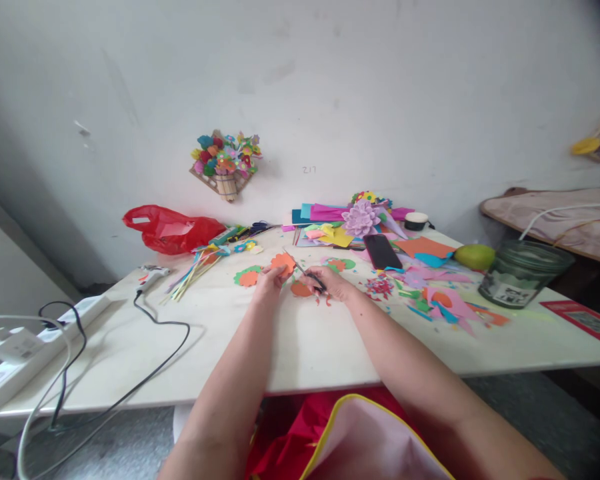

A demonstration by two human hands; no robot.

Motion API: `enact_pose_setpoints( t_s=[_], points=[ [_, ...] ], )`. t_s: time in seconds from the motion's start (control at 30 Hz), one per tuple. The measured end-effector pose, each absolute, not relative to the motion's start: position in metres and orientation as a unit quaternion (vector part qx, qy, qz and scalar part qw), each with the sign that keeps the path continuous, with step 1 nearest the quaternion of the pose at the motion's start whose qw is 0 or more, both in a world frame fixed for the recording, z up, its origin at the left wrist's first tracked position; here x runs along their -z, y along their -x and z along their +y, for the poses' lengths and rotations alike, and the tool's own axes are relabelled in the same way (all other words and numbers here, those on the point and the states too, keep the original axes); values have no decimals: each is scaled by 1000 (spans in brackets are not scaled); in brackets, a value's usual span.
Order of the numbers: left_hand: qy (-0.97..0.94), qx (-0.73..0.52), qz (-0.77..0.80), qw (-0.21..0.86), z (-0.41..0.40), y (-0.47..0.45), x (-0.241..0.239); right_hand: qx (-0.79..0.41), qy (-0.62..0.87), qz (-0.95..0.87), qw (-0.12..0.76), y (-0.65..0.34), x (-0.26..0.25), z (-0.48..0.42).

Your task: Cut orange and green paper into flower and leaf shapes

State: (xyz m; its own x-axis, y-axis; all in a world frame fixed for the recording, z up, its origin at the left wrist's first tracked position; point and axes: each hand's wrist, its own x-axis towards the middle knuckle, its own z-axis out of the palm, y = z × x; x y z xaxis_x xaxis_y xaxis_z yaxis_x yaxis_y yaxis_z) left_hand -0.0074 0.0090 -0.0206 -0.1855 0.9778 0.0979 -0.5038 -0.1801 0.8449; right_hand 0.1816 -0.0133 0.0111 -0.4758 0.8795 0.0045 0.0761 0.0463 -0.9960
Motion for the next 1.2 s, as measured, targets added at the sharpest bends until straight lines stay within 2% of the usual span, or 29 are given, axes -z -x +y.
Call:
enact_pose_setpoints(
  t_s=[0.8,1.2],
  points=[
    [-334,-681,323,565,8,7,20,-573,356,-642,364,-181,-10,-9],
    [-336,-692,324,550,5,6,16,-575,376,-646,333,-183,-10,-9]
  ],
)
